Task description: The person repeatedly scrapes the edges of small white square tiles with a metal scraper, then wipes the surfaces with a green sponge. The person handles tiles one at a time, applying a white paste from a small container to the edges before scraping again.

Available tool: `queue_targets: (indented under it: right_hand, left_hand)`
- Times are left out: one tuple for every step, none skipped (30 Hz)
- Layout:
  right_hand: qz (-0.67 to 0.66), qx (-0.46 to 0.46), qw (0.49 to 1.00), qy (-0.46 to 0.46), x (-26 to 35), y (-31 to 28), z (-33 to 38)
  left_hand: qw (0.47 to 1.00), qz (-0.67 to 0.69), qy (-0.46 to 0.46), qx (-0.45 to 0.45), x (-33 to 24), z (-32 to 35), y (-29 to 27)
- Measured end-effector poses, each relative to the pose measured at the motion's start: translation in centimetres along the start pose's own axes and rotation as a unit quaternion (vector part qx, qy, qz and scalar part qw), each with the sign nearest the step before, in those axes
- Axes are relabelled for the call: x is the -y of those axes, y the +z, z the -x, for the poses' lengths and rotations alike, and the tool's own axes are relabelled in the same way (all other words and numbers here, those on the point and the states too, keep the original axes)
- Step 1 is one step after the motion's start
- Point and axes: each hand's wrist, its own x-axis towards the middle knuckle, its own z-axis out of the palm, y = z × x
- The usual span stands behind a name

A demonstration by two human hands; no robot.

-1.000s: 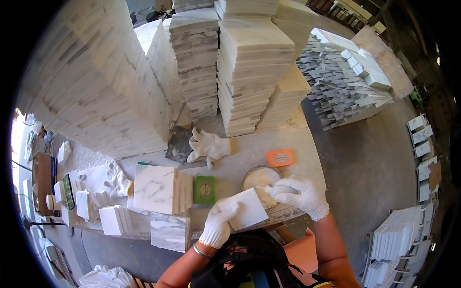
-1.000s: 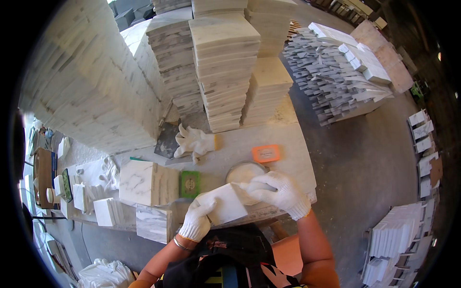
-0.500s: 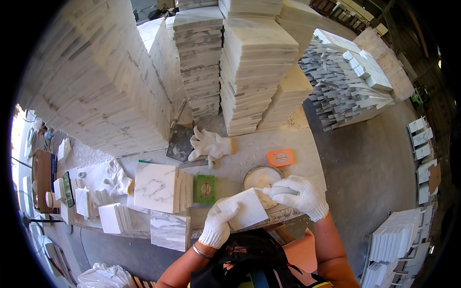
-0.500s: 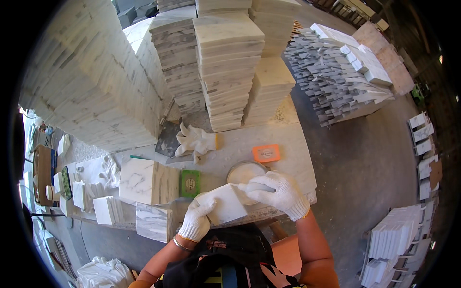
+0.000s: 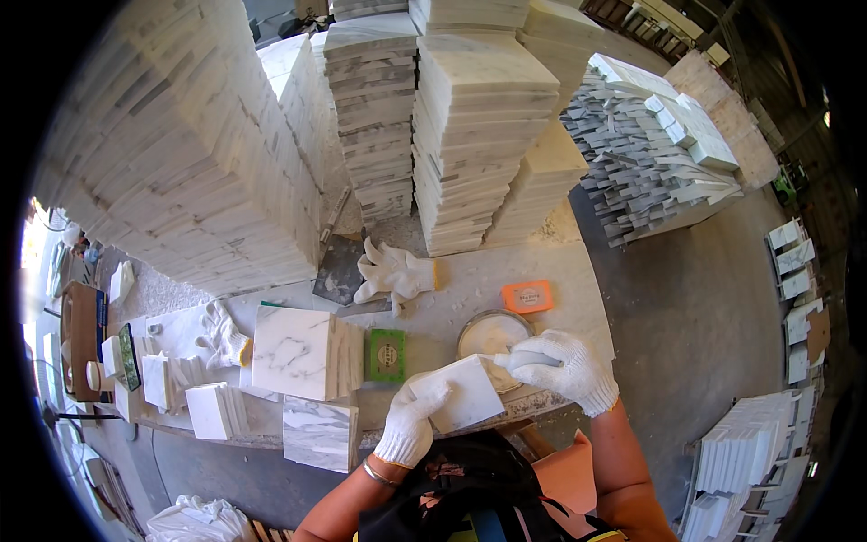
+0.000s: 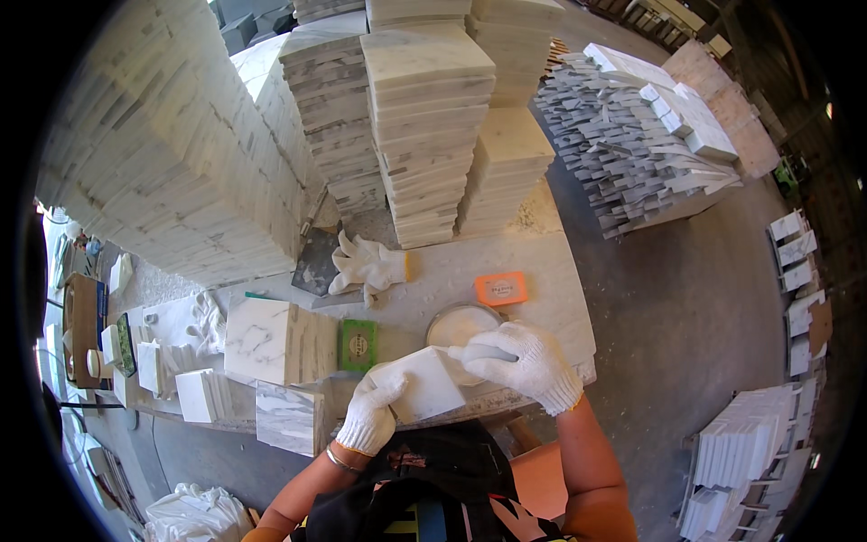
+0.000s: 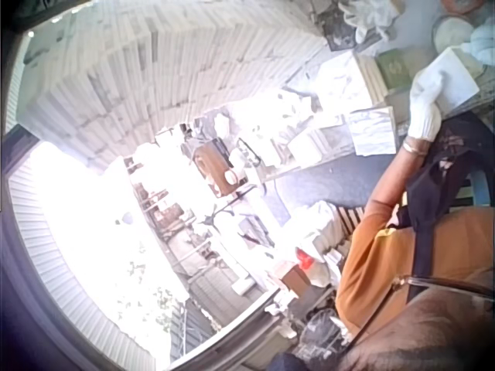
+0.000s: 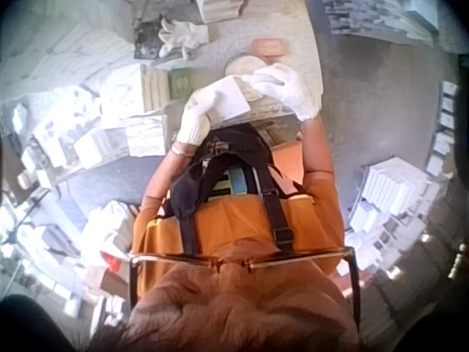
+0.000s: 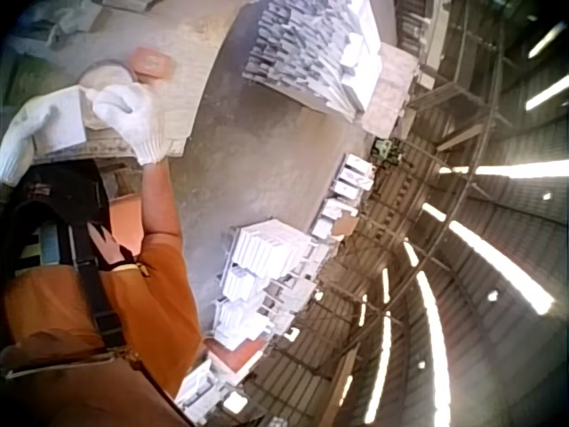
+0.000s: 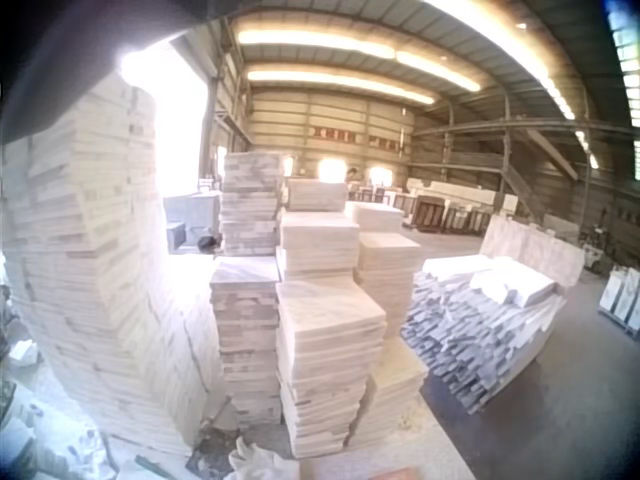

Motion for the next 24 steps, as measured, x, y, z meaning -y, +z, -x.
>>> queue_targets:
  right_hand:
    - [0.002, 0.002, 1.000, -0.004, -0.2, 0.0, 0.0]
    - [0.004, 0.005, 1.000, -0.009, -0.3, -0.1, 0.0]
    - [-0.028, 0.007, 0.999, 0.027, -0.2, -0.1, 0.0]
    - [-0.061, 0.009, 0.996, 0.063, 0.0, -0.1, 0.0]
    - [-0.093, 0.011, 0.991, 0.098, 0.1, -0.1, -0.1]
    - [-0.123, 0.017, 0.985, 0.118, 0.0, -0.1, -0.2]
    - [-0.153, 0.023, 0.978, 0.136, -0.3, -0.2, -0.2]
    - [-0.183, 0.029, 0.970, 0.155, -0.7, -0.2, -0.3]
    - [-0.201, 0.019, 0.965, 0.164, -1.4, -0.1, -0.5]
    - [-0.219, 0.005, 0.960, 0.174, -2.5, 0.0, -0.6]
    - [-0.238, -0.006, 0.954, 0.182, -3.4, 0.4, -0.9]
    - [-0.277, -0.003, 0.941, 0.194, -4.1, 0.8, -1.4]
    - [-0.315, 0.000, 0.927, 0.205, -4.5, 1.2, -2.3]
    - [-0.352, -0.001, 0.911, 0.216, -4.8, 1.5, -3.2]
    - [-0.277, -0.013, 0.942, 0.189, -4.8, 1.8, -4.3]
    - [-0.201, -0.023, 0.966, 0.159, -4.7, 2.5, -5.7]
    - [-0.123, -0.036, 0.983, 0.129, -4.7, 3.0, -6.9]
    - [-0.112, -0.033, 0.986, 0.115, -5.6, 3.5, -8.0]
    - [-0.103, -0.030, 0.989, 0.102, -7.1, 4.5, -9.2]
    - [-0.092, -0.026, 0.991, 0.089, -8.1, 5.3, -10.2]
    - [-0.073, -0.032, 0.994, 0.072, -9.0, 6.0, -11.0]
    - [-0.053, -0.035, 0.996, 0.056, -9.3, 6.7, -11.7]
    - [-0.033, -0.039, 0.998, 0.041, -9.6, 7.2, -12.3]
    - [-0.021, -0.028, 0.998, 0.059, -9.9, 7.7, -12.9]
  left_hand:
    - [1.000, -0.002, 0.000, 0.000, 0.0, 0.0, 0.0]
    - [1.000, -0.001, -0.001, 0.000, 0.0, 0.0, 0.0]
    - [1.000, -0.001, -0.002, 0.001, 0.0, 0.0, 0.0]
    - [1.000, 0.000, -0.002, 0.001, 0.0, 0.0, 0.0]
    - [1.000, 0.000, 0.000, 0.001, 0.0, -0.1, -0.1]
    - [1.000, 0.000, 0.003, 0.001, 0.0, -0.1, -0.1]
    - [1.000, -0.001, 0.007, 0.001, 0.0, -0.1, -0.2]
    - [1.000, -0.003, 0.008, -0.002, 0.0, -0.1, -0.2]
    - [1.000, -0.004, 0.009, -0.005, 0.0, -0.1, -0.3]
    - [1.000, -0.007, 0.008, -0.005, -0.1, -0.2, -0.2]
    - [1.000, -0.013, 0.009, -0.011, -0.4, 0.0, 0.0]
    - [1.000, -0.019, 0.011, -0.018, -0.6, 0.2, 0.2]
    - [0.999, -0.025, 0.012, -0.024, -0.8, 0.2, 0.4]
    - [0.999, -0.024, 0.011, -0.021, -0.9, 0.2, 0.4]
    - [1.000, -0.022, 0.010, -0.019, -0.9, 0.1, 0.4]
    - [1.000, -0.021, 0.011, -0.021, -0.8, 0.2, 0.3]
    - [0.999, -0.024, 0.011, -0.022, -0.7, 0.2, 0.2]
    - [0.999, -0.028, 0.011, -0.022, -0.6, 0.1, 0.1]
    - [0.999, -0.033, 0.012, -0.024, -0.5, 0.0, 0.0]
    - [0.999, -0.032, 0.012, -0.023, -0.4, 0.0, -0.1]
    - [0.999, -0.031, 0.012, -0.023, -0.4, -0.1, -0.1]
    - [0.999, -0.029, 0.011, -0.024, -0.3, -0.1, -0.2]
    - [0.999, -0.026, 0.010, -0.024, -0.3, -0.1, -0.1]
    - [0.999, -0.023, 0.010, -0.023, -0.4, -0.1, 0.0]
